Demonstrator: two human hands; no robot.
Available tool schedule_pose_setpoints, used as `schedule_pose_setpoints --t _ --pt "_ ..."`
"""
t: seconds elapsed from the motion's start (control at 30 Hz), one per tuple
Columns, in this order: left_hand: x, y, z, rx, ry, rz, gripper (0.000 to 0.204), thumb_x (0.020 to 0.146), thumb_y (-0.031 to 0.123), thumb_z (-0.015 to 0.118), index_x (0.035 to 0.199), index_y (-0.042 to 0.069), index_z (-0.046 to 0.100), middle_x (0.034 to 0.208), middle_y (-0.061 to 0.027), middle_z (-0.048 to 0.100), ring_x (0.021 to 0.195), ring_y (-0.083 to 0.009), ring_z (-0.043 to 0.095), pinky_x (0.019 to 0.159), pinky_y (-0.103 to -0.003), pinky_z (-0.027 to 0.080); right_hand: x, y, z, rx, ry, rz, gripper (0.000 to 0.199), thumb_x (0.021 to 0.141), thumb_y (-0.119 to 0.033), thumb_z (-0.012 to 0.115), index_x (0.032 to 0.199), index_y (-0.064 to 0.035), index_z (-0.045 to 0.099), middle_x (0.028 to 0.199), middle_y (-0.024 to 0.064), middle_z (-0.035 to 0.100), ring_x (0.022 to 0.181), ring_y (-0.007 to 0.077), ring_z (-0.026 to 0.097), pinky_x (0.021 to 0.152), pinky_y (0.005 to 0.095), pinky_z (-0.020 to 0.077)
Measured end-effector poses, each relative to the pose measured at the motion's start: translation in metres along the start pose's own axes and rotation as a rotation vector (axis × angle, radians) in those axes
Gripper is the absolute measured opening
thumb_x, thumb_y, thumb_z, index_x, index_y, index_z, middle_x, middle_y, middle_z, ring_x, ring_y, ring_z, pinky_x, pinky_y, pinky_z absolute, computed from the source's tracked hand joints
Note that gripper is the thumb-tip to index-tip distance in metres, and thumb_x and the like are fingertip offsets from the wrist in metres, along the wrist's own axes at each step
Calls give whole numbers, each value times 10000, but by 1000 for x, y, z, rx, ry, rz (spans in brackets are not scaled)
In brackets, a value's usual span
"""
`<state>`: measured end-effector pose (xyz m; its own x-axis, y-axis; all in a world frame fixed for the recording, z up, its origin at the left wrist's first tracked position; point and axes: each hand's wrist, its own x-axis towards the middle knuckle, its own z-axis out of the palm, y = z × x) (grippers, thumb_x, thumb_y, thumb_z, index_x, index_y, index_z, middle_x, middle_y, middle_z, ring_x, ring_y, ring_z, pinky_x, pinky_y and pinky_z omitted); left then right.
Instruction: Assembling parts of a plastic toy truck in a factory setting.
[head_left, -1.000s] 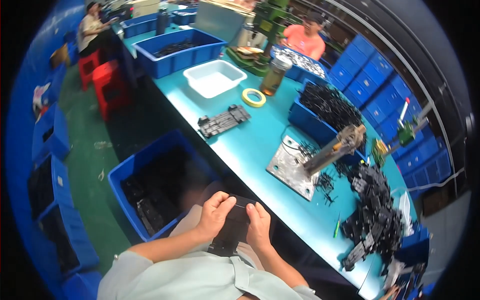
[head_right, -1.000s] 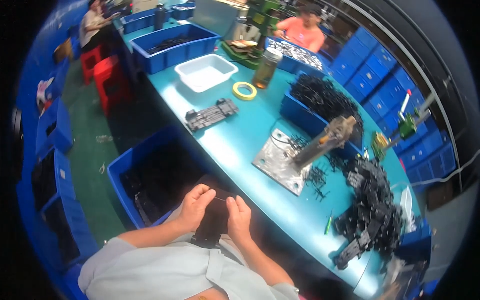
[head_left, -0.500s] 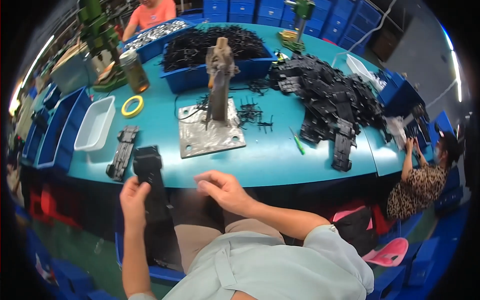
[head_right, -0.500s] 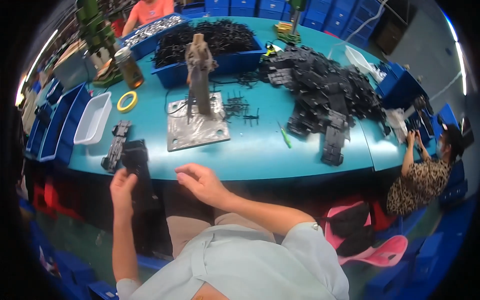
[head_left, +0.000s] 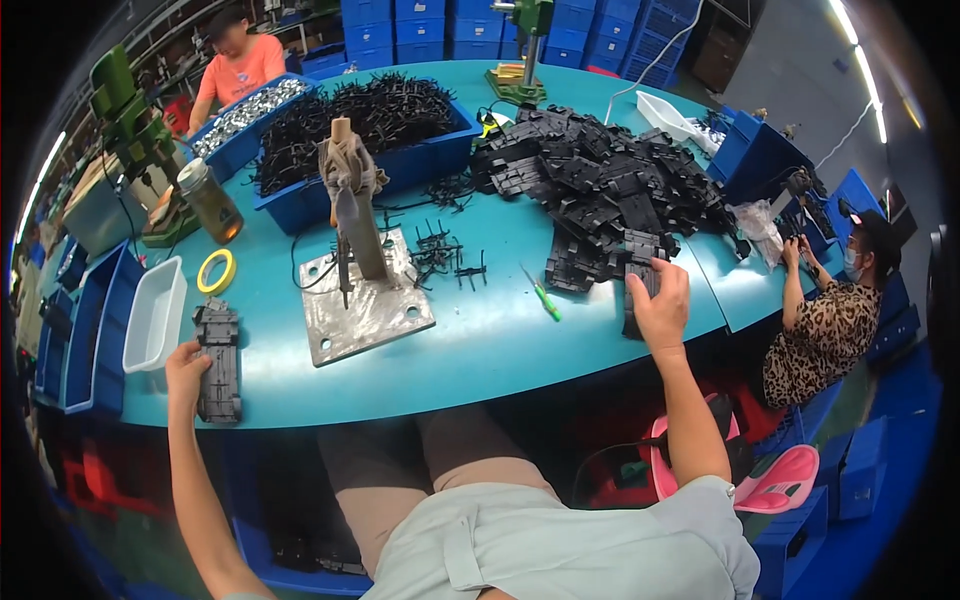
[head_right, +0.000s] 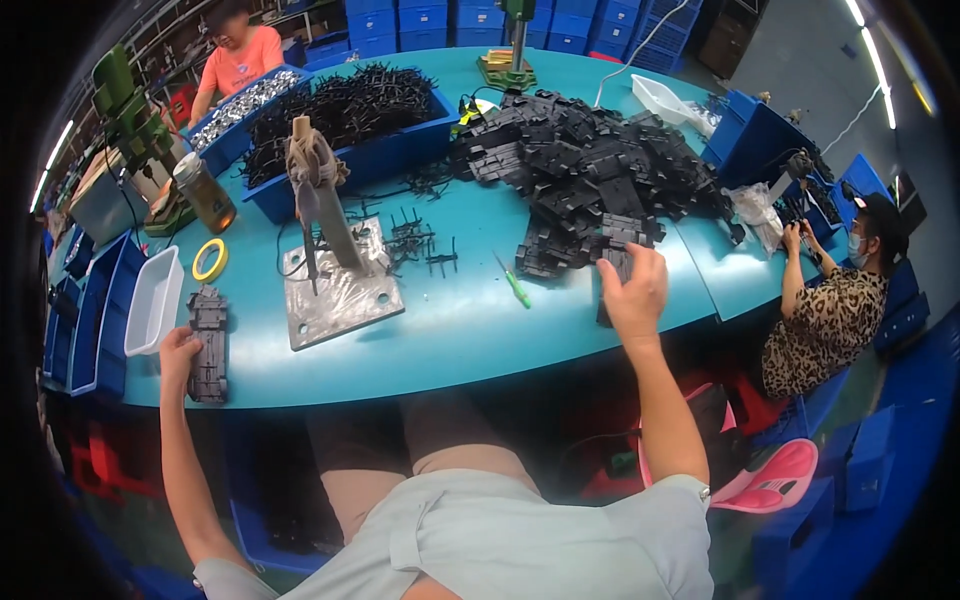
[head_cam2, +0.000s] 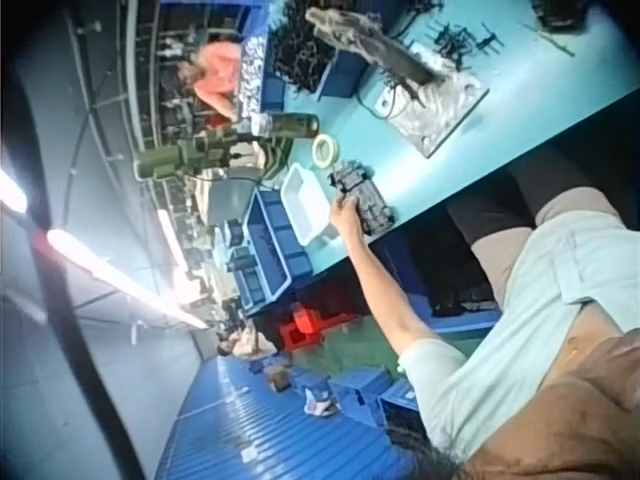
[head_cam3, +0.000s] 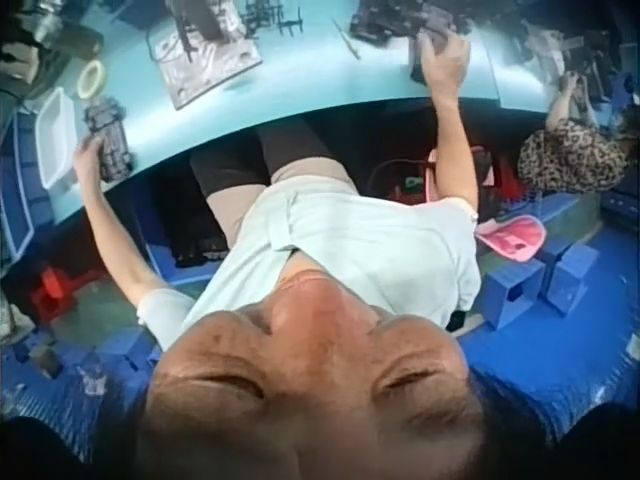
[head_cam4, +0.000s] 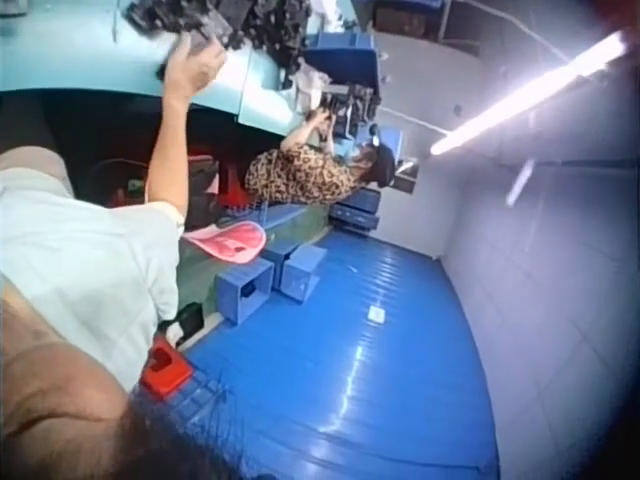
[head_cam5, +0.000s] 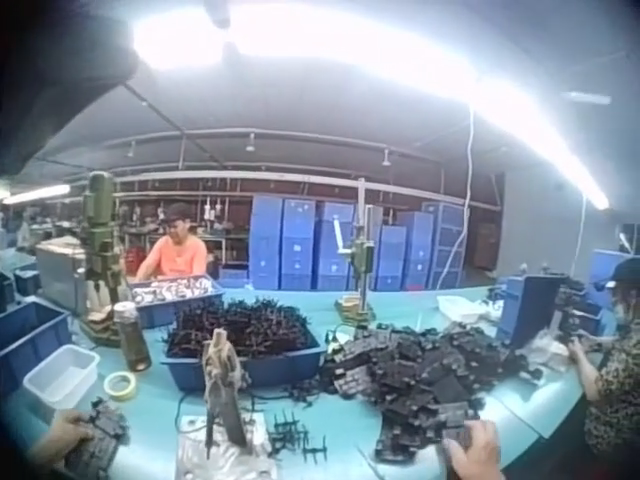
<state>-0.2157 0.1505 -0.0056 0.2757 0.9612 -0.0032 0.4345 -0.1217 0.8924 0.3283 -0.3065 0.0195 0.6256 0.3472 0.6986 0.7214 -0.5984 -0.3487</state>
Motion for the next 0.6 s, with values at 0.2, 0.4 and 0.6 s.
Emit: schedule_pose_setpoints --t 0.2,0.4,0.6 --pt "-3 19 7 358 148 53 297 774 74 650 1052 -26 621 825 -73 627 719 -147 587 666 -270 475 -11 18 -13 -215 -273 336 710 722 -476 732 1245 -70 476 1166 158 536 1115 345 498 912 483 385" --pt "-21 1 -7 485 273 246 299 768 148 679 1006 -29 649 922 -185 676 871 -287 654 797 -359 504 -10 19 7 -128 -280 273 756 731 -422 727 1308 -45 419 1177 214 543 1086 382 520 904 475 420" --pt "-26 -11 26 457 489 461 225 710 151 670 856 -19 661 880 -180 634 881 -348 589 822 -436 456 -26 119 42 541 -268 378 630 784 -96 710 1318 60 415 1275 208 501 1132 299 533 965 378 433"
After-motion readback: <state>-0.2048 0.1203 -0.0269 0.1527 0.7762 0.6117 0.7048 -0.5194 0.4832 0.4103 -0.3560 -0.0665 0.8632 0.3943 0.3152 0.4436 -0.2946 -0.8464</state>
